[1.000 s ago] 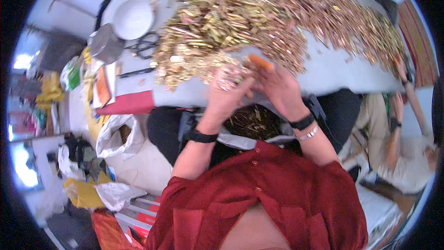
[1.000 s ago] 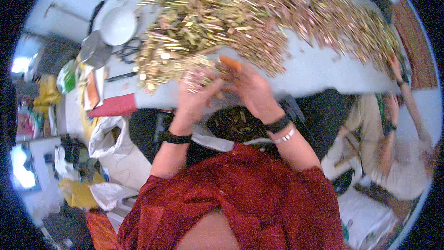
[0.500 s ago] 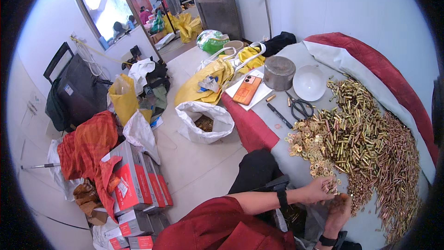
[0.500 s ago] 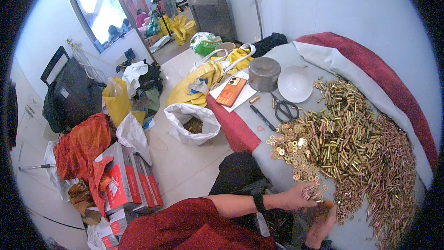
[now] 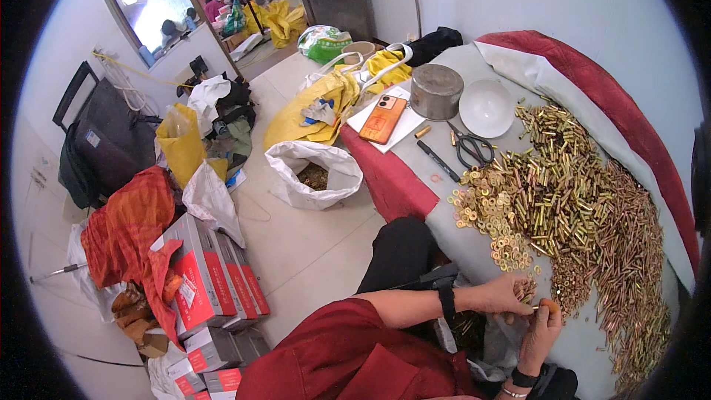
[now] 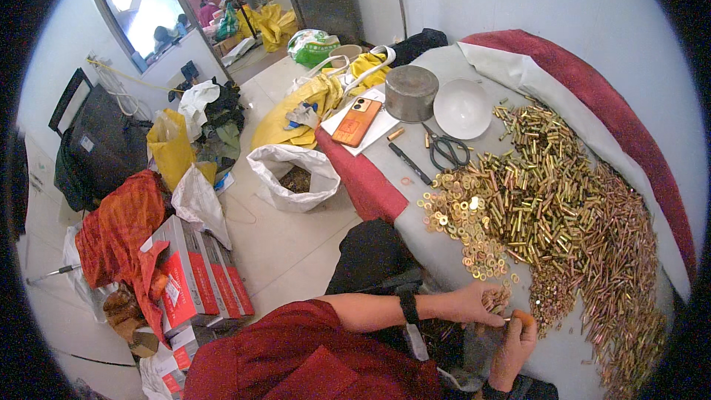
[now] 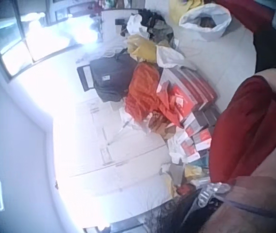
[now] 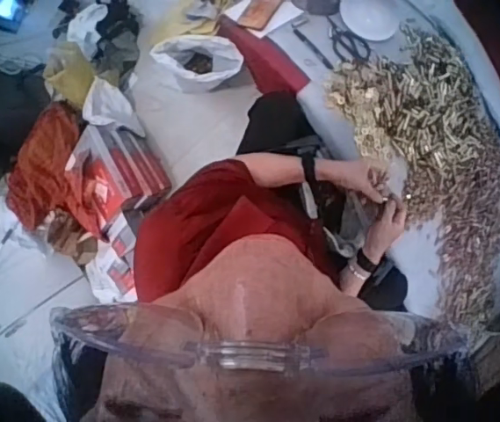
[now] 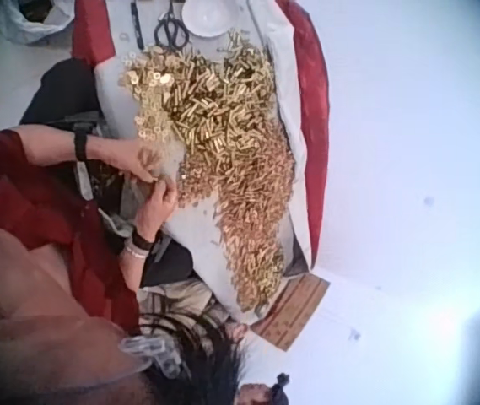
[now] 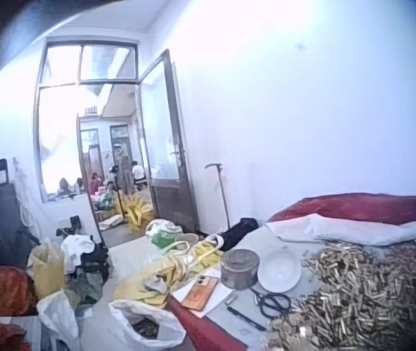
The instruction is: Sorting and inspecting a large pile of ammunition casings and rounds on a table.
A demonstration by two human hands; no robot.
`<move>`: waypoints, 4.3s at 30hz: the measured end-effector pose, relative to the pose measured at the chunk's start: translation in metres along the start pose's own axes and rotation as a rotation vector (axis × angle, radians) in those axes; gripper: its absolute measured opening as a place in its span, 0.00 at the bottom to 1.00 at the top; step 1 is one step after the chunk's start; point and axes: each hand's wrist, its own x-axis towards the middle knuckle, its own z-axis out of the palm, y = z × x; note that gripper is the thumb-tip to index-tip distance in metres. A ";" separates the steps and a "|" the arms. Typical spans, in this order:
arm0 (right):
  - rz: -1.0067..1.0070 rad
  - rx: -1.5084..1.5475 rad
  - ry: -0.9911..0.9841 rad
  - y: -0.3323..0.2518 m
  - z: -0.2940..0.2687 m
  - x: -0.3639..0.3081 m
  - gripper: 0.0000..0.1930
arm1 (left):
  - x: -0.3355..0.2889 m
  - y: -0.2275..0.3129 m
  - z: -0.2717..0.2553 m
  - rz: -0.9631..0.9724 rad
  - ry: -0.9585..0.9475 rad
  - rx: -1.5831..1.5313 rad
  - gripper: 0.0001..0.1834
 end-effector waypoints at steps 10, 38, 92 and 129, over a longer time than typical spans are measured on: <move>-0.118 -0.429 0.070 -0.002 -0.011 -0.005 0.06 | 0.011 -0.025 0.006 0.040 -0.061 0.034 0.17; 0.088 -0.316 0.066 0.014 0.008 -0.020 0.12 | -0.019 -0.014 0.012 -0.027 0.202 0.346 0.11; -0.112 -0.017 0.166 -0.035 -0.056 -0.022 0.16 | -0.026 -0.020 0.019 -0.211 0.101 -0.736 0.08; -0.045 0.059 0.021 0.000 -0.007 -0.044 0.17 | -0.047 -0.016 0.046 -0.054 0.094 -0.381 0.09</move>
